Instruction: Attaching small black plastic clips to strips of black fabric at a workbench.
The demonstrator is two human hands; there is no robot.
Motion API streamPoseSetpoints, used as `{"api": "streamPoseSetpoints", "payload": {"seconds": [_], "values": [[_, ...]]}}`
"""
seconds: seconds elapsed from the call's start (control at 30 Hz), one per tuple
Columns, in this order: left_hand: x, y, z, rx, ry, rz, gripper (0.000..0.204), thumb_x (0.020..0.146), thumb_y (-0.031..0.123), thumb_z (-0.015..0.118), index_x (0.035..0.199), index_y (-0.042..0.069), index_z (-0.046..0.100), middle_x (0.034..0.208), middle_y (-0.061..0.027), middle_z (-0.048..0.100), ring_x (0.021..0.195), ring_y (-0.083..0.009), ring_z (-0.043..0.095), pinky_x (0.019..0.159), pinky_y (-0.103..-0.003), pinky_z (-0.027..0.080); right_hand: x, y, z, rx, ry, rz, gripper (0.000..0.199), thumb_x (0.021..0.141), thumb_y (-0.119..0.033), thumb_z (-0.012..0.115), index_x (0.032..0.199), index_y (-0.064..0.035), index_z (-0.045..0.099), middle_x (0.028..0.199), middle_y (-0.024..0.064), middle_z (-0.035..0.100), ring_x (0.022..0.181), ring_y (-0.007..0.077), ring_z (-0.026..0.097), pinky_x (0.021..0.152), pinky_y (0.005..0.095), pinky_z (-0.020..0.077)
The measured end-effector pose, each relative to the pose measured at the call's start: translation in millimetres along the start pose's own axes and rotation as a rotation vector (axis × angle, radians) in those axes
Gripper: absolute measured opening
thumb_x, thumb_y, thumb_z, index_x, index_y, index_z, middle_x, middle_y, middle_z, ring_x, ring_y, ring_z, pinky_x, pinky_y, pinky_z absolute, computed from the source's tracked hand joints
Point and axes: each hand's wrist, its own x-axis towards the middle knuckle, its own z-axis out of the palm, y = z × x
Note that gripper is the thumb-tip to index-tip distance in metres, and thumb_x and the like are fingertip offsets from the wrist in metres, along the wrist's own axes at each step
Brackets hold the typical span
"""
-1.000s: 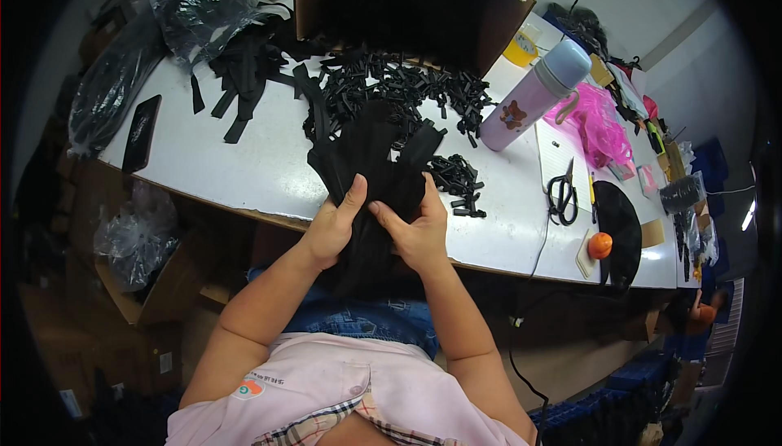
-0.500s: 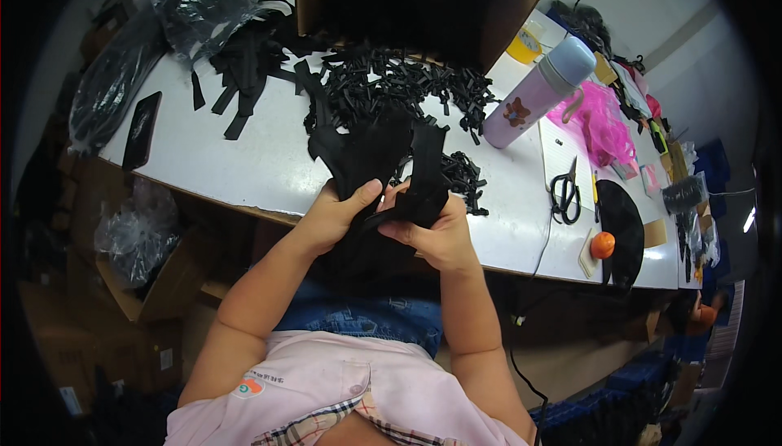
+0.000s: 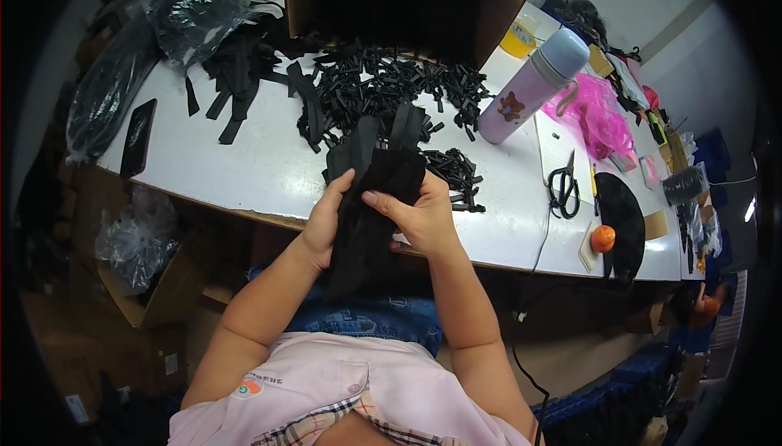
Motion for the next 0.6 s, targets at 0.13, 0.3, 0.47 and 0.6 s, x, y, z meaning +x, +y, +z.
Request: {"api": "streamPoseSetpoints", "payload": {"seconds": [0.13,0.3,0.47,0.6], "values": [[-7.0,-1.8,0.2,0.382,-0.147,0.099,0.032,0.079,0.026,0.056,0.100,0.003,0.050,0.077,-0.0083,0.056,0.065,-0.0174,0.058,0.061,-0.030,0.050,-4.1,3.4,-1.2,0.055,0.018,0.141,0.016,0.071,-0.002,0.064,0.085,-0.0003,0.057,0.069,0.0043,0.059,0.049,0.0067,0.051,0.041,0.0204,0.0420],[-3.2,0.3,0.6,0.648,-0.075,0.051,0.027,0.071,0.011,0.065,0.093,0.001,0.052,0.071,-0.0051,0.054,0.059,-0.0142,0.055,0.057,-0.026,0.047,0.9,-4.6,-10.3,-0.105,-0.037,-0.081,0.021,0.071,-0.006,0.064,0.090,-0.0004,0.057,0.073,0.0034,0.059,0.059,0.0063,0.053,0.048,0.0198,0.0434],[-14.4,-6.3,6.2,0.564,-0.049,-0.088,0.024,0.072,0.007,0.064,0.091,-0.002,0.053,0.070,-0.0072,0.056,0.060,-0.0151,0.056,0.056,-0.026,0.048,3.5,-25.5,-29.4,-0.227,-0.007,-0.100,0.016,0.083,-0.014,0.052,0.088,-0.0009,0.060,0.072,-0.0010,0.053,0.060,0.0037,0.044,0.052,0.0181,0.0348],[-17.0,-5.1,0.2,0.557,-0.027,-0.051,0.021,0.075,0.008,0.061,0.091,-0.004,0.052,0.068,-0.0080,0.056,0.060,-0.0152,0.057,0.058,-0.026,0.049,-10.2,-46.0,-29.3,-0.144,0.364,-0.351,0.023,0.085,-0.019,0.050,0.078,0.0013,0.058,0.061,0.0044,0.055,0.044,0.0048,0.042,0.039,0.0175,0.0313]]}}
